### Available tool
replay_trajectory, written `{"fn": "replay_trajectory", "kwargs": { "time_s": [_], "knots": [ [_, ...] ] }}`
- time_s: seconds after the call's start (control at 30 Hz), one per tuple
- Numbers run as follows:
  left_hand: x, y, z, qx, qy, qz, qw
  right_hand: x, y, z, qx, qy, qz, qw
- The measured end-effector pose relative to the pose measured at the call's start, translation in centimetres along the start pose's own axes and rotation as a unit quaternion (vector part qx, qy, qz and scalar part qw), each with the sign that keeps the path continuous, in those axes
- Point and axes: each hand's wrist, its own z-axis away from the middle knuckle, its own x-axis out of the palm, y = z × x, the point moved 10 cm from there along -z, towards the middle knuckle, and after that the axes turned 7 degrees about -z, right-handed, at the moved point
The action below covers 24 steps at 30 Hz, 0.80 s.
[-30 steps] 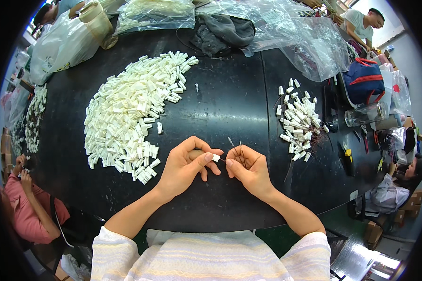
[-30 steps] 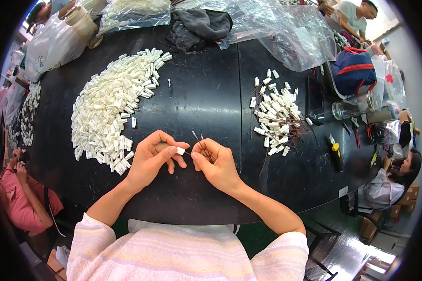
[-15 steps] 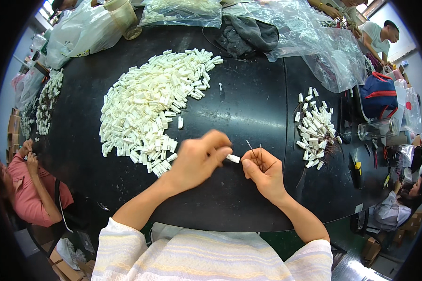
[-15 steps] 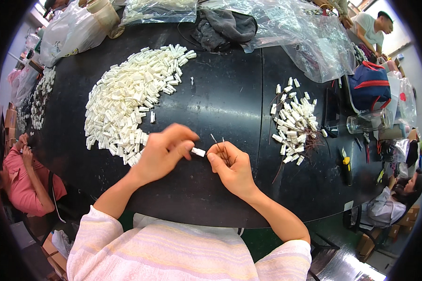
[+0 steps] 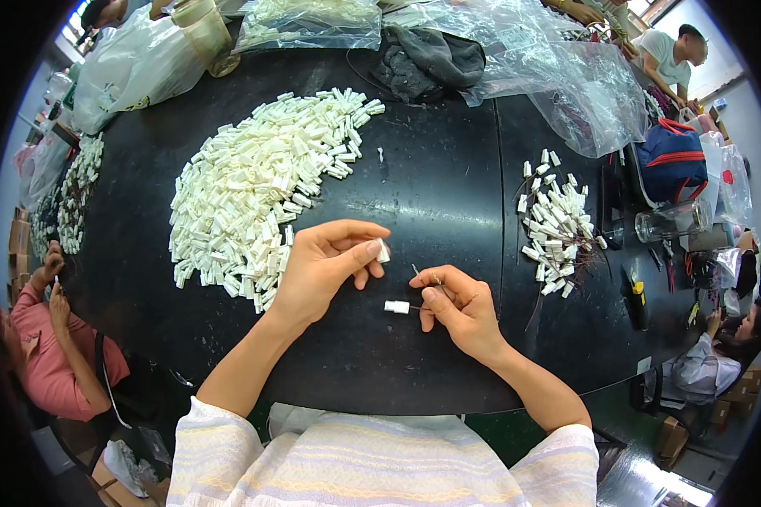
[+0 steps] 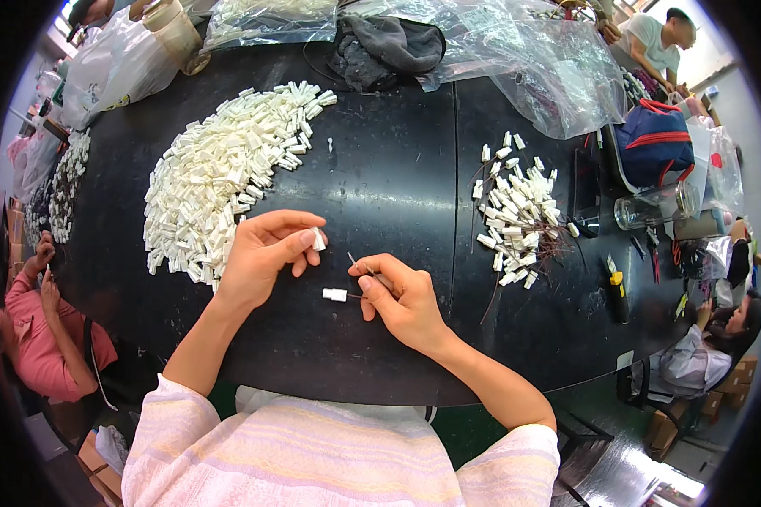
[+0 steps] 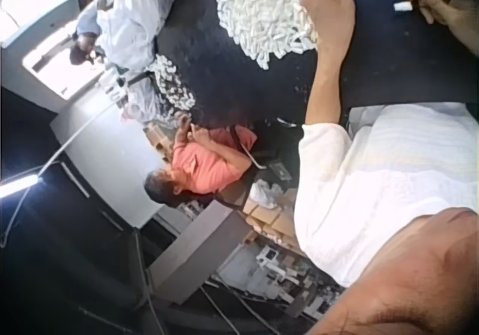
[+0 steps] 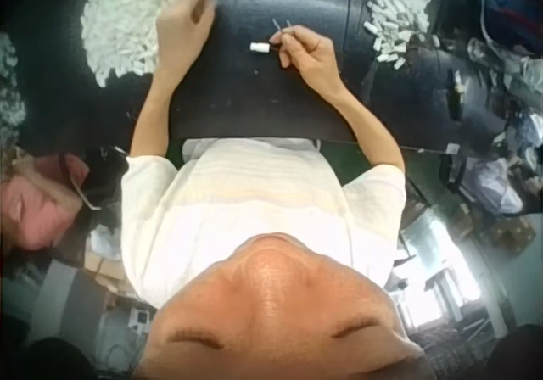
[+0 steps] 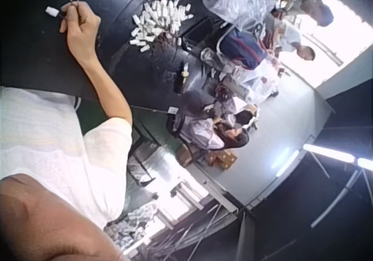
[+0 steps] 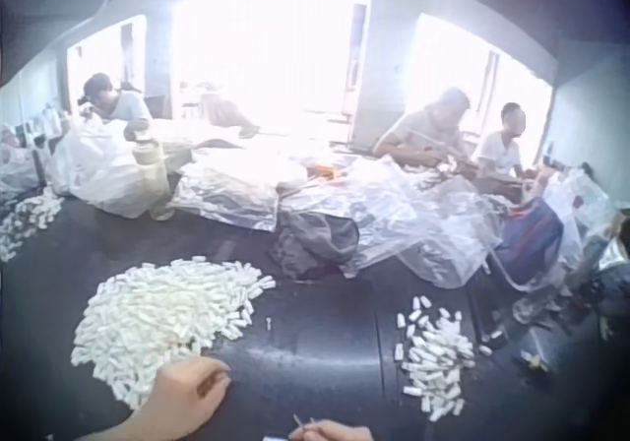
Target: The person assembles small white plastic components onto the ends of brown wires by hand.
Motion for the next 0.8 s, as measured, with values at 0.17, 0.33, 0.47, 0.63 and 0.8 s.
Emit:
{"fn": "replay_trajectory", "kwargs": {
  "time_s": [0.17,0.33,0.47,0.63,0.8],
  "knots": [
    [0.8,-1.9,0.2,-0.065,-0.029,0.051,0.996,-0.2,-0.3,0.0,-0.010,0.001,0.000,1.000],
    [1.4,-2.2,0.3,-0.066,-0.049,0.043,0.996,0.0,0.1,0.0,0.006,-0.013,0.014,1.000],
    [1.6,-2.0,0.5,-0.060,-0.052,0.032,0.996,-0.1,-0.2,0.0,-0.003,0.001,0.019,1.000],
    [1.7,-1.1,0.6,-0.039,-0.047,-0.062,0.996,-0.2,-0.3,-0.1,0.005,0.005,0.033,0.999],
    [2.3,-0.7,0.8,-0.003,-0.068,-0.115,0.991,-0.3,-0.1,-0.1,0.005,0.011,0.018,1.000]
  ]
}}
